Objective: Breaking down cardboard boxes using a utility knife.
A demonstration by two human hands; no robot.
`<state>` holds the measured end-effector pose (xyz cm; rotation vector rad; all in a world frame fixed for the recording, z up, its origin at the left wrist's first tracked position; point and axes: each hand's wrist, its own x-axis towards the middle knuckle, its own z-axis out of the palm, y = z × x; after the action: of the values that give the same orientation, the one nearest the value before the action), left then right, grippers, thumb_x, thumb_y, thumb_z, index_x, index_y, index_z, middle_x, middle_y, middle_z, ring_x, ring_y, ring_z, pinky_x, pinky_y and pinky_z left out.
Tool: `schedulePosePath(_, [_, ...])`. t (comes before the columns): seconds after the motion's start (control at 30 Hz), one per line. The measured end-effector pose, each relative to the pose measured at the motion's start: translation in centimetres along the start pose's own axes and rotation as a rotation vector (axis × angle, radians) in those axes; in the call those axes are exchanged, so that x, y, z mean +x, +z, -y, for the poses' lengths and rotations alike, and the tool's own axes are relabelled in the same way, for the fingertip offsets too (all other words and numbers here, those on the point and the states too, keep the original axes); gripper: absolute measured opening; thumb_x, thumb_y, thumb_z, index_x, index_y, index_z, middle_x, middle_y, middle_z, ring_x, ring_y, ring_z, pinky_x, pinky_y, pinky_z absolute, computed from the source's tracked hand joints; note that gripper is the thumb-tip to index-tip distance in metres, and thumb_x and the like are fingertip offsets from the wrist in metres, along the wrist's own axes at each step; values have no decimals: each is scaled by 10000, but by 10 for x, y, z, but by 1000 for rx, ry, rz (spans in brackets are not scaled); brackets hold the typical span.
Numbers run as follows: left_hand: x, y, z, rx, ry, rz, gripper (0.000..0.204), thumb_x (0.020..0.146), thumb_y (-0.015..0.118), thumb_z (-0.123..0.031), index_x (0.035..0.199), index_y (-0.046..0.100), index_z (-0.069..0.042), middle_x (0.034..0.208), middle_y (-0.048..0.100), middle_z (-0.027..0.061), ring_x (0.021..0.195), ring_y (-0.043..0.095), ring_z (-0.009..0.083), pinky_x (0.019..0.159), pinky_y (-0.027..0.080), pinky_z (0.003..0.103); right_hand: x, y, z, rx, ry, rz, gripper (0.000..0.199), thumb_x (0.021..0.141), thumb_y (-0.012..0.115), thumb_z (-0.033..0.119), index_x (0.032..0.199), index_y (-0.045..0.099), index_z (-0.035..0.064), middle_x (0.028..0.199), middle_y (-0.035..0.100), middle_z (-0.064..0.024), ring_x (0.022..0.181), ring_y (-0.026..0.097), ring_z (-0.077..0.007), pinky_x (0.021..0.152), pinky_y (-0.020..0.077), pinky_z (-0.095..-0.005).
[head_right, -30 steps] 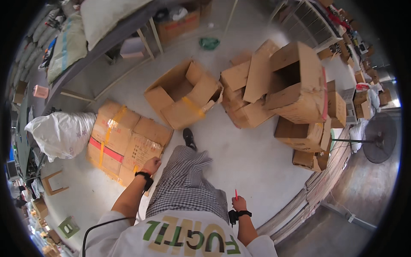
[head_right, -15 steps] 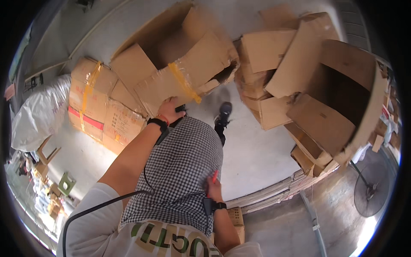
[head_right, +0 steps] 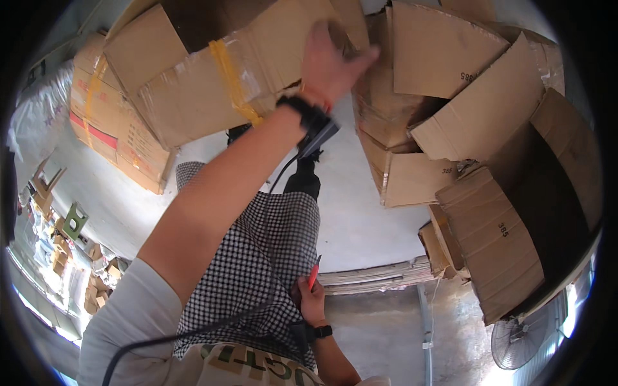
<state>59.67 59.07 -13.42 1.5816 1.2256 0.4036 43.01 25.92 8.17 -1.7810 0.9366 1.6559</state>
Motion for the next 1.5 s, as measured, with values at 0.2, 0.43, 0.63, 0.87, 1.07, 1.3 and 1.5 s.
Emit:
schedulePosePath(0.2, [55,31,36,264,-501,244,758,720,576,-549,1133,512,83,1179,487,272,1116,484,360,922,410,374,10,-34,-5,-31,-59,-31,240,916,500,201,715,481,71,552,461,19,438,375,-59,411,282,-219])
schedulePosePath(0.43, [50,20,23,415,-527,337,464,752,580,-431,953,652,-19,971,637,195,941,610,322,799,488,371,9,-58,0,-15,-86,18,226,906,515,206,734,500,59,546,468,25,446,382,-46,417,290,-208])
schedulePosePath(0.63, [-12,-67,-21,265,-416,231,454,796,582,-386,1004,596,17,917,632,214,851,610,321,764,458,388,6,-64,17,-36,-140,-42,214,899,523,206,755,518,48,560,497,5,441,411,-56,412,315,-209])
schedulePosePath(0.87, [-187,-312,-34,-207,-480,40,294,892,546,-251,1053,564,-5,909,619,23,795,558,88,703,455,242,16,-76,42,-99,-187,12,284,937,441,296,849,525,39,554,491,-31,416,409,-99,389,336,-224])
schedulePosePath(1.07, [-363,-421,30,-281,-611,-89,343,889,552,-233,1109,534,30,1020,622,62,971,546,131,860,413,279,16,-10,125,-242,-656,87,350,950,369,313,1038,521,9,635,495,-21,468,420,-85,421,324,-201])
schedulePosePath(1.3, [-447,-414,179,-339,-909,25,313,837,582,-81,1115,490,29,913,601,73,843,563,143,748,445,262,40,144,154,-286,-846,298,202,915,472,139,1079,472,20,736,508,-23,581,488,-79,526,408,-221])
schedulePosePath(1.5, [-390,-356,110,477,-432,-739,555,775,524,-8,1291,337,72,1281,411,280,1214,392,392,1013,319,445,53,191,124,-721,-1105,3,244,921,465,154,1102,486,-8,898,551,-64,814,515,-145,765,413,-269])
